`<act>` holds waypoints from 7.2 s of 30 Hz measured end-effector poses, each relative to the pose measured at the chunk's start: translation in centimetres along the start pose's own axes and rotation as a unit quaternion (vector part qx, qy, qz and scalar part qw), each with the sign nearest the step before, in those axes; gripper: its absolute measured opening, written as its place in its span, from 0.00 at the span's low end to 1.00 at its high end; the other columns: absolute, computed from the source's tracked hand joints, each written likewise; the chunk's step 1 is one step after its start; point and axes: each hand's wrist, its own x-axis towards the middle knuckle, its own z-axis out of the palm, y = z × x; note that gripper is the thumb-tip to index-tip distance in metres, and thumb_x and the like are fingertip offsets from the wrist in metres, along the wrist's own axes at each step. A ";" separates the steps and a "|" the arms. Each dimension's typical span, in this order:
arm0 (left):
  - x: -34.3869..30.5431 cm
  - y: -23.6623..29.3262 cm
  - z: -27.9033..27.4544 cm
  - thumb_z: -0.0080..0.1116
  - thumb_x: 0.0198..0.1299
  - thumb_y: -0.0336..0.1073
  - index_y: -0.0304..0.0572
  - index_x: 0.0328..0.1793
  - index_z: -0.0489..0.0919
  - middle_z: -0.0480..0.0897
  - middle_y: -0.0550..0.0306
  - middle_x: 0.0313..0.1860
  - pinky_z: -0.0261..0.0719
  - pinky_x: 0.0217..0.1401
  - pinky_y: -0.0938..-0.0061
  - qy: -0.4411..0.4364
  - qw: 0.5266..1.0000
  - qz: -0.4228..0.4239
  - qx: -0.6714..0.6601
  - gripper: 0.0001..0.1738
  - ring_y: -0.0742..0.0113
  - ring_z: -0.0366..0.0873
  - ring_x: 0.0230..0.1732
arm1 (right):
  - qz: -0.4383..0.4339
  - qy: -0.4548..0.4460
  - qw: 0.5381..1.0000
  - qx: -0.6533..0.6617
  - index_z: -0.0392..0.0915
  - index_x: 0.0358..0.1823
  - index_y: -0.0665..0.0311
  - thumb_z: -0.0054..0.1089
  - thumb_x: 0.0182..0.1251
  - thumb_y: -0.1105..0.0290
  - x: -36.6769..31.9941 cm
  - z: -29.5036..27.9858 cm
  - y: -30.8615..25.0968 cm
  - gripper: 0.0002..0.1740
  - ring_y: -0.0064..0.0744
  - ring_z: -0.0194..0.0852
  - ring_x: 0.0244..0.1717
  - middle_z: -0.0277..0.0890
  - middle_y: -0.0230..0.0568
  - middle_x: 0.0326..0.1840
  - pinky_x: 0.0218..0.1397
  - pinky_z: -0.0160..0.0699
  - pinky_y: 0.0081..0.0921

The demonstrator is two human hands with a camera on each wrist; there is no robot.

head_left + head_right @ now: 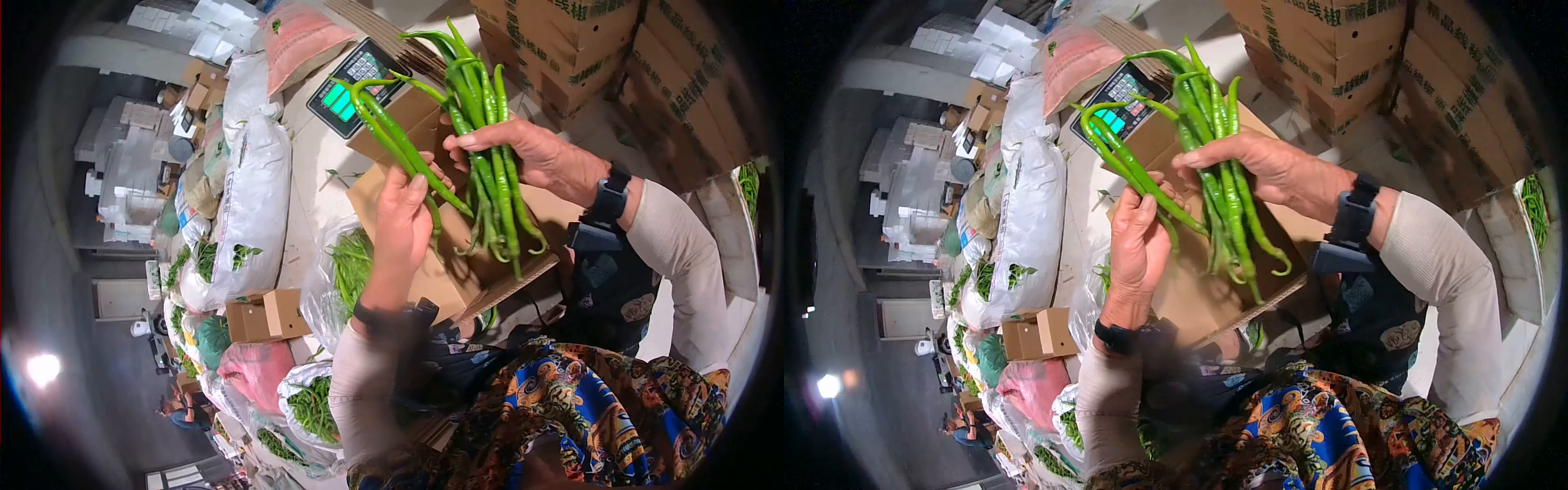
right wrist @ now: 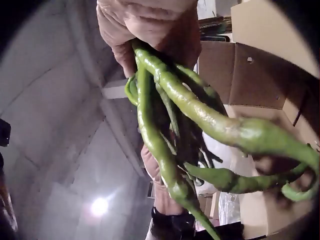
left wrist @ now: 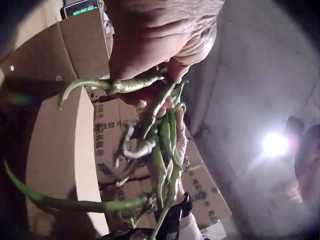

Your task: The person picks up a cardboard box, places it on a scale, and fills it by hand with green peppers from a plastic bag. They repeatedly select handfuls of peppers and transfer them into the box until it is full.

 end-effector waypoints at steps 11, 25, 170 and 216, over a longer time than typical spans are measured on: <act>-0.3 1.3 -3.9 0.49 0.67 0.33 0.35 0.60 0.67 0.73 0.53 0.42 0.75 0.51 0.63 -0.021 0.991 -0.051 -0.124 0.17 0.62 0.73 0.45 | 0.029 -0.033 0.999 0.015 0.68 0.57 0.73 0.58 0.60 0.75 -0.9 -0.6 -1.1 0.23 0.34 0.80 0.47 0.78 0.49 0.49 0.58 0.78 0.31; -0.4 -5.9 -9.1 0.46 0.65 0.31 0.36 0.44 0.72 0.73 0.59 0.32 0.72 0.33 0.78 0.010 0.923 -0.250 0.292 0.07 0.70 0.74 0.32 | -0.112 0.139 0.982 0.056 0.76 0.48 0.71 0.61 0.60 0.71 -2.7 -9.0 -5.9 0.16 0.32 0.80 0.51 0.82 0.42 0.45 0.56 0.78 0.34; 1.7 -4.6 5.5 0.41 0.71 0.36 0.42 0.51 0.69 0.73 0.62 0.40 0.75 0.43 0.78 0.060 0.987 -0.055 0.141 0.09 0.76 0.73 0.40 | -0.097 0.046 0.992 -0.069 0.63 0.66 0.63 0.64 0.61 0.73 -1.3 -1.7 -0.5 0.31 0.24 0.67 0.55 0.71 0.31 0.54 0.62 0.66 0.26; 0.3 -6.2 5.2 0.54 0.65 0.30 0.37 0.64 0.63 0.74 0.55 0.55 0.70 0.60 0.73 0.015 0.992 -0.062 0.107 0.23 0.69 0.72 0.56 | -0.099 0.105 0.989 -0.012 0.70 0.54 0.67 0.49 0.68 0.75 -0.1 -1.2 2.2 0.14 0.23 0.72 0.41 0.74 0.36 0.43 0.44 0.76 0.23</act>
